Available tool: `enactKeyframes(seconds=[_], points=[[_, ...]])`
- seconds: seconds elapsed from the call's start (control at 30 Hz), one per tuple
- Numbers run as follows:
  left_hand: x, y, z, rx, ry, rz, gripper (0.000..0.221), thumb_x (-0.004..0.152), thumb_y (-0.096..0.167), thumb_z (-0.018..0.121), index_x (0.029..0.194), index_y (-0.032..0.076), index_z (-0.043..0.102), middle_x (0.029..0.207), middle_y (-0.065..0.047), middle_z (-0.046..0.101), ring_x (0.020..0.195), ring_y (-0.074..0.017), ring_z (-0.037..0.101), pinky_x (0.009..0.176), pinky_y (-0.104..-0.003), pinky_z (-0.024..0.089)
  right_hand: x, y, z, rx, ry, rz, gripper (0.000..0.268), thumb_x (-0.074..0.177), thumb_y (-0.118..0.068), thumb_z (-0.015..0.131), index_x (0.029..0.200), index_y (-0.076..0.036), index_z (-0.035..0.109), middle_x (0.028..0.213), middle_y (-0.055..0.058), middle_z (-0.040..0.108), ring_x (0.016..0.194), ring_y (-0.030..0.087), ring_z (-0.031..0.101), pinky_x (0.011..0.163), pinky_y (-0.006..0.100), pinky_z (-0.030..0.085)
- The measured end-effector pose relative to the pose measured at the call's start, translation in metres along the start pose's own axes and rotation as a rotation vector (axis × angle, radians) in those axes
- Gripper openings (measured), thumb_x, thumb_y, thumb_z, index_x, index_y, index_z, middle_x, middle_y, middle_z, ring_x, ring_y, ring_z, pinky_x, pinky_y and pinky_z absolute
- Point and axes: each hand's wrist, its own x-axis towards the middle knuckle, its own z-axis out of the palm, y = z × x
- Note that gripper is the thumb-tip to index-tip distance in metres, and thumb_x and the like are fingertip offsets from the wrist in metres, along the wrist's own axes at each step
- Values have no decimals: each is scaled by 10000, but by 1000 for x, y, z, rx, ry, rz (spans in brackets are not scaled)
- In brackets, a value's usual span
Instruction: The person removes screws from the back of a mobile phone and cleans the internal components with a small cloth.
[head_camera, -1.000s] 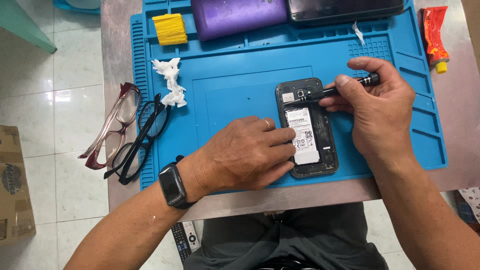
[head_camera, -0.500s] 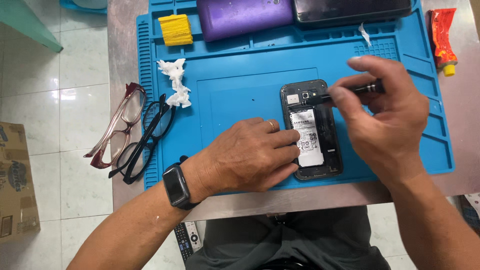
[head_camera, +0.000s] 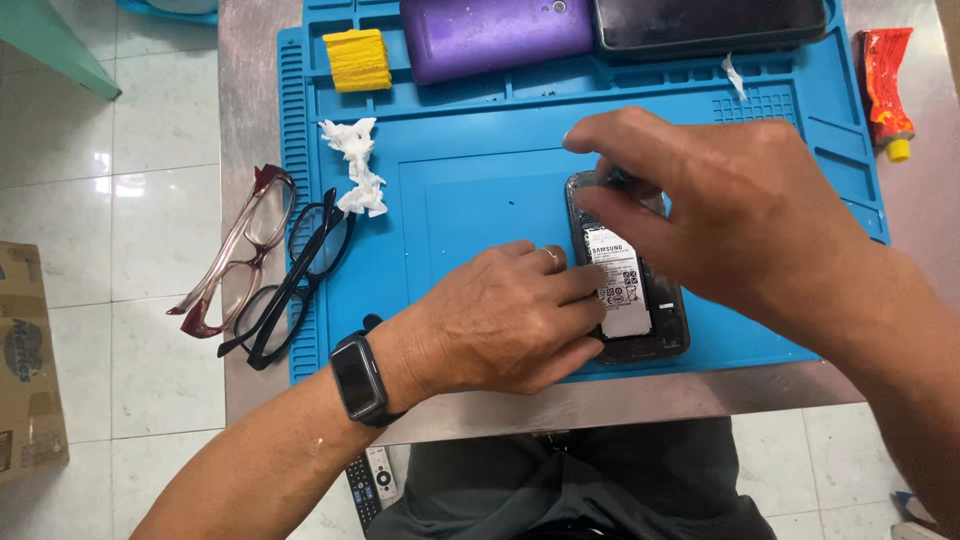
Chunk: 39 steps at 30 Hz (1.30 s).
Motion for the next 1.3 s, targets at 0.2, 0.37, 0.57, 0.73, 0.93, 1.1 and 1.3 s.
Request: enactKeyframes(seconds=[0.2, 0.37, 0.57, 0.73, 0.93, 1.1, 1.3], points=[[-1, 2, 4, 22, 17, -7, 224, 963, 330, 715, 925, 112, 677, 1189, -88, 724, 739, -304, 586, 614, -462, 450, -3, 19, 14, -298, 33, -24, 468, 1183, -559, 885, 1027, -205, 621, 582, -63, 506, 509, 197, 511, 498, 379, 325], [0, 1, 3, -11, 21, -5, 230, 974, 308, 716, 913, 87, 702, 1128, -104, 729, 725, -314, 604, 579, -452, 463, 13, -3, -11, -68, -60, -58, 232, 1022, -166, 745, 1249, -129, 718, 970, -16, 769, 769, 222, 726, 509, 415, 470], [0, 0, 2, -23, 21, 0, 232, 960, 325, 732, 899, 105, 685, 1128, -75, 713, 758, -318, 610, 614, -464, 472, 5, 16, 7, -193, 21, -17, 285, 1085, -358, 877, 1220, -163, 717, 800, -66, 730, 708, 200, 715, 533, 404, 425], [-1, 2, 4, -10, -6, 6, 251, 983, 338, 731, 961, 89, 712, 1123, -95, 721, 781, -306, 615, 618, -448, 483, 17, 1, -11, -17, -89, 26, 430, 944, -143, 752, 1363, -110, 659, 1233, 27, 777, 947, 226, 751, 617, 488, 536], [4, 19, 11, 46, 61, 81, 261, 1026, 245, 663, 821, 84, 653, 879, -122, 637, 633, -291, 580, 558, -444, 421, 6, 12, 8, -294, 67, -65, 315, 1095, -382, 912, 1240, -174, 725, 704, -79, 676, 617, 191, 672, 533, 373, 433], [3, 22, 11, 119, 106, 130, 265, 1030, 121, 593, 768, 111, 628, 825, -105, 599, 619, -257, 510, 549, -403, 355, 14, 2, -8, -10, -75, -69, 528, 951, -68, 750, 1466, -124, 646, 1125, 6, 782, 866, 309, 718, 735, 502, 543], [3, 22, 10, 112, 92, 131, 281, 1055, 101, 599, 776, 87, 627, 834, -123, 617, 620, -243, 487, 544, -392, 341, 11, 5, 5, -225, 34, 14, 459, 1024, -391, 915, 1388, -182, 729, 803, -37, 688, 777, 297, 686, 625, 464, 537]])
